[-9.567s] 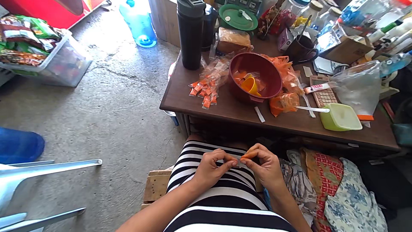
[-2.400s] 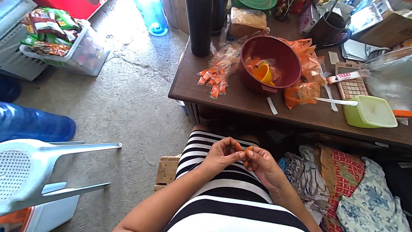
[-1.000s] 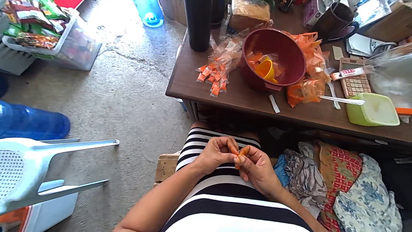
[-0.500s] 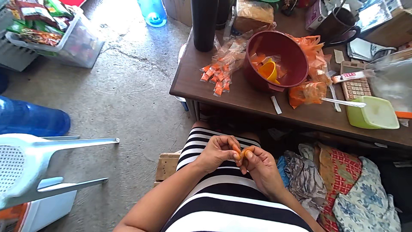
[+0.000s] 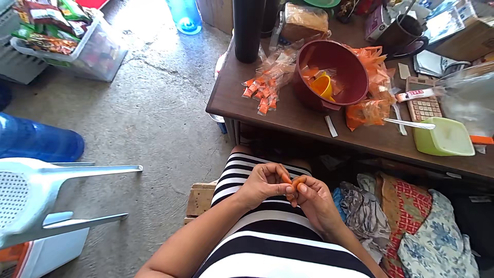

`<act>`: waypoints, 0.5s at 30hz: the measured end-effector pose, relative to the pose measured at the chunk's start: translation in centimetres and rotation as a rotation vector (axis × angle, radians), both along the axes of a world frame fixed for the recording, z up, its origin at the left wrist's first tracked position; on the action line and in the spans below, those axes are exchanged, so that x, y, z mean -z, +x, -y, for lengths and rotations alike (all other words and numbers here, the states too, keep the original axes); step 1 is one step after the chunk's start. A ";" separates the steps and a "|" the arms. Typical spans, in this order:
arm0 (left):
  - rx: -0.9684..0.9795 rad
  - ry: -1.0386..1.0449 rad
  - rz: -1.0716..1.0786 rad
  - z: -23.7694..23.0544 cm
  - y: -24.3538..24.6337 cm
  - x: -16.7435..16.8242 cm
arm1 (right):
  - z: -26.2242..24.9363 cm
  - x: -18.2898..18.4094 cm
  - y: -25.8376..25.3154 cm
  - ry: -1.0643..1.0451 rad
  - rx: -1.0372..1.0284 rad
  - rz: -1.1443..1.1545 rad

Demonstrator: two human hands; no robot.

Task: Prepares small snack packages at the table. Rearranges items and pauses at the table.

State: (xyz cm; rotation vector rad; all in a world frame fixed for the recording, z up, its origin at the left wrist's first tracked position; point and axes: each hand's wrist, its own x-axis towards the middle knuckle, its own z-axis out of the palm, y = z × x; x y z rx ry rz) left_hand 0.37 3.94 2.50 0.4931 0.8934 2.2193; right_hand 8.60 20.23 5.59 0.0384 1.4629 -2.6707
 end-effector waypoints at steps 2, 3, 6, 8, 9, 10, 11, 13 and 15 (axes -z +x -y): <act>0.006 -0.006 0.007 0.0 0.1 -0.1 | 0.0 0.0 0.1 -0.002 0.000 0.003; 0.007 -0.009 0.006 0.0 0.1 -0.1 | 0.0 0.0 0.1 -0.002 -0.001 0.000; 0.002 -0.009 0.002 0.1 0.2 -0.1 | 0.0 0.0 0.2 0.004 -0.002 0.003; -0.001 0.000 -0.001 0.1 0.3 0.0 | 0.1 0.0 0.2 0.004 0.000 0.007; 0.000 0.004 -0.003 0.1 0.3 0.0 | 0.1 0.0 0.3 0.005 -0.001 0.007; 0.000 0.006 -0.007 0.1 0.4 0.0 | 0.1 0.1 0.3 0.007 -0.004 0.006; 0.002 0.004 -0.014 0.1 0.4 0.0 | 0.0 0.1 0.3 0.008 -0.008 0.005; 0.003 0.001 -0.019 0.2 0.5 0.0 | 0.0 0.1 0.4 0.007 -0.012 0.002; 0.005 0.000 -0.014 0.2 0.5 -0.1 | 0.0 0.0 0.4 0.005 -0.012 0.004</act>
